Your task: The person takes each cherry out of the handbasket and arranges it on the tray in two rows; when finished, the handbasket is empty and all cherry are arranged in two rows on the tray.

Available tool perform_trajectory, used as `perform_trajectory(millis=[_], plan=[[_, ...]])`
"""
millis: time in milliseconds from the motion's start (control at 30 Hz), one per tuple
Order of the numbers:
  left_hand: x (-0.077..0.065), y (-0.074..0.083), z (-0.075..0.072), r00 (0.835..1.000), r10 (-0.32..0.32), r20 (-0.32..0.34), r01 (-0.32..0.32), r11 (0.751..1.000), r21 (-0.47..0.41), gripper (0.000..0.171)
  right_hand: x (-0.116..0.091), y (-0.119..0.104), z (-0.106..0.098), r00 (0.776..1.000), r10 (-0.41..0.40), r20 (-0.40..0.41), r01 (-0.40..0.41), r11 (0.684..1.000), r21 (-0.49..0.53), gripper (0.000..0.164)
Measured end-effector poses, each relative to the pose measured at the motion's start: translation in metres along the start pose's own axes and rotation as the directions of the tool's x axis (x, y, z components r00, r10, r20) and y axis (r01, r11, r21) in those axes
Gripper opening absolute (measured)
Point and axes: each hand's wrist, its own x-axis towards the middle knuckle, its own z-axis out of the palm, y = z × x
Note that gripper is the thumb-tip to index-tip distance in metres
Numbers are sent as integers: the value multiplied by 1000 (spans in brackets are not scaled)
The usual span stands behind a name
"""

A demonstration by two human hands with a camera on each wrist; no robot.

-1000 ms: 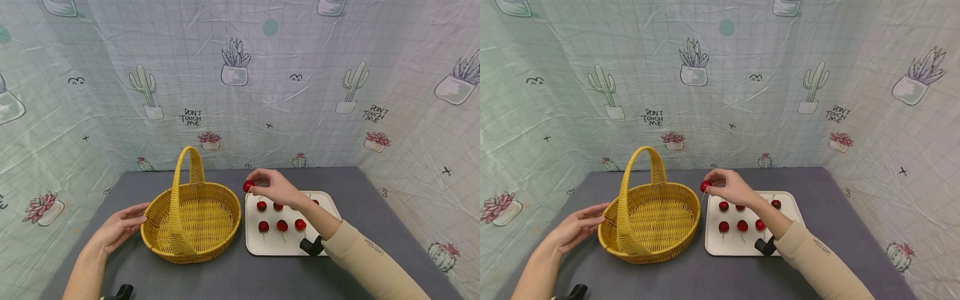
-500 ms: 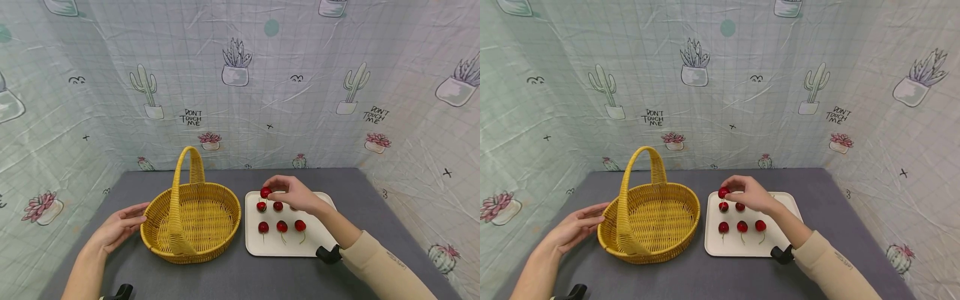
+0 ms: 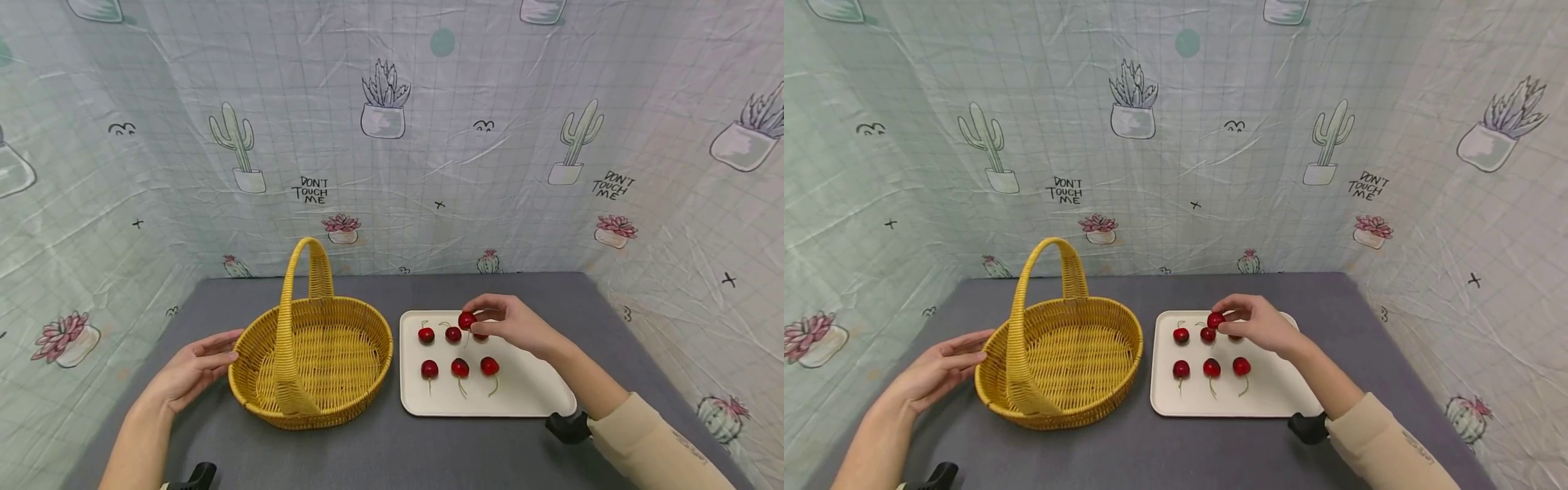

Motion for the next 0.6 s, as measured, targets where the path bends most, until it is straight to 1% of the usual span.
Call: perform_trajectory(millis=[200, 400, 600], plan=[[1, 0, 1, 1000, 3, -14, -3, 1000, 15, 69, -12, 9, -13, 998, 60, -4, -60, 998, -23, 36], [1, 2, 4, 999, 15, -35, -13, 998, 55, 70, -20, 24, -24, 998, 62, 1, -62, 998, -17, 35], [2, 3, 6, 999, 14, -43, -10, 995, 95, 70, -29, 34, -32, 997, 83, 1, -82, 995, -47, 34]])
